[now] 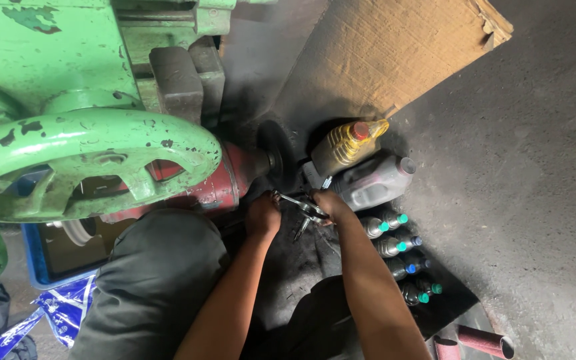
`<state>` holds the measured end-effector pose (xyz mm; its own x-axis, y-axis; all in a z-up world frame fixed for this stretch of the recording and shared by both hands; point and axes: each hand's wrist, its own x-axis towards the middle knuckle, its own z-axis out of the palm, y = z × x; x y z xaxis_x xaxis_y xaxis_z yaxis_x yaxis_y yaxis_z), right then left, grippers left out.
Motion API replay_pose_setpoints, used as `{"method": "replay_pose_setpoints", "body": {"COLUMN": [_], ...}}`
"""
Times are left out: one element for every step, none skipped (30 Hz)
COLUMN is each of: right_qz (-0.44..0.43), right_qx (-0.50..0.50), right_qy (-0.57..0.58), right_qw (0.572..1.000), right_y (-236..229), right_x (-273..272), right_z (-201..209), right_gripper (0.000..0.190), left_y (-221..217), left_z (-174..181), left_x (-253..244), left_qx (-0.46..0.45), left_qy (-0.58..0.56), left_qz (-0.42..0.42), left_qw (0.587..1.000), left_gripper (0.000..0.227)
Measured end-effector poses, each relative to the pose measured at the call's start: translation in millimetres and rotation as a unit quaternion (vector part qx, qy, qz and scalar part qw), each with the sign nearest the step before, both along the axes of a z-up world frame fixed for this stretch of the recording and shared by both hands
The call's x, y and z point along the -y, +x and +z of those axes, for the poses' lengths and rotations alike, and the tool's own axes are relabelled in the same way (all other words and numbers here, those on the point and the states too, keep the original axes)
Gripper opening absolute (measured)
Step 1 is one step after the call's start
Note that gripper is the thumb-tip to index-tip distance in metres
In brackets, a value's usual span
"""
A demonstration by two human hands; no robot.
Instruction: The person sits on the floor beside a bench grinder and uses a wrench to loosen and retighten the fastener on the grinder's wheel shaft, holding the wheel with the other hand. They reposition the wrench repeatedly and handle the grinding wheel while working on the assembly.
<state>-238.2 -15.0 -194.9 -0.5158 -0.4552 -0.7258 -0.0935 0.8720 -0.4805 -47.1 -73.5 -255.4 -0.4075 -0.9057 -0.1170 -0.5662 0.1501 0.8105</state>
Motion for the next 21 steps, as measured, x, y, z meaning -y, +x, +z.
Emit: {"method": "replay_pose_setpoints", "body": {"right_qz": [-0.005,-0.010,-0.010,-0.008,-0.005,-0.005,-0.001,0.004,0.004,0.000,-0.004,-0.004,-0.009,-0.015,-0.015,-0.004,0.007,0.008,0.065,0.122,0.123], "right_qx": [0.000,0.001,0.001,-0.001,-0.003,-0.003,-0.007,-0.012,-0.011,-0.020,-0.028,-0.028,-0.022,-0.017,-0.017,-0.024,-0.032,-0.031,-0.086,-0.142,-0.142], "right_qy": [0.002,0.004,0.004,0.000,-0.004,-0.004,-0.002,0.000,0.001,0.008,0.016,0.015,0.008,0.000,0.000,0.007,0.014,0.015,0.018,0.018,0.017], "right_qw": [1.000,1.000,1.000,1.000,1.000,1.000,1.000,1.000,1.000,1.000,0.999,0.999,1.000,1.000,1.000,1.000,0.999,0.999,0.994,0.982,0.982], "right_y": [-1,-2,-4,-6,-8,-7,-6,-4,-4,-5,-6,-4,-3,-1,-3,-3,-3,-2,-1,0,8], "right_x": [0,0,-1,-1,-2,-2,-1,-2,-2,-2,-2,-1,-1,-2,-1,-2,-4,-6,-8,-9,-12], "right_z": [-1,-3,-5,-7,-9,-7,-4,-1,-2,-3,-4,-1,1,3,4,3,3,6,10,15,26], "right_gripper": [0.042,0.042,0.042,0.043,0.045,0.045,0.042,0.041,0.041,0.041,0.042,0.042,0.039,0.037,0.037,0.040,0.044,0.044,0.045,0.046,0.046], "left_y": [0,0,0,0,0,-1,-2,-2,-2,-3,-3,-3,-3,-3,-3,-3,-1,-3,-5,-8,-8], "left_z": [1,1,2,3,4,3,1,-1,-3,-5,-6,-5,-4,-3,1,3,6,-4,-13,-20,-31], "left_x": [0,0,0,1,1,1,1,1,0,0,0,0,0,0,1,1,-1,-3,-6,-7,-12], "left_qx": [0.004,0.007,0.007,0.018,0.029,0.030,0.029,0.028,0.028,0.030,0.032,0.033,0.029,0.025,0.026,0.038,0.050,0.051,0.046,0.039,0.039], "left_qy": [0.003,0.005,0.005,0.016,0.027,0.027,0.018,0.010,0.011,0.010,0.009,0.009,0.011,0.013,0.013,0.025,0.037,0.038,0.034,0.028,0.027], "left_qz": [0.001,0.001,0.001,-0.005,-0.011,-0.010,-0.018,-0.026,-0.026,-0.029,-0.033,-0.032,-0.030,-0.028,-0.029,-0.029,-0.029,-0.028,-0.031,-0.035,-0.033], "left_qw": [1.000,1.000,1.000,1.000,0.999,0.999,0.999,0.999,0.999,0.999,0.999,0.999,0.999,0.999,0.999,0.999,0.998,0.998,0.998,0.998,0.998], "left_gripper": [0.030,0.030,0.030,0.030,0.031,0.031,0.032,0.034,0.034,0.034,0.034,0.034,0.034,0.034,0.034,0.033,0.032,0.032,0.029,0.026,0.026]}}
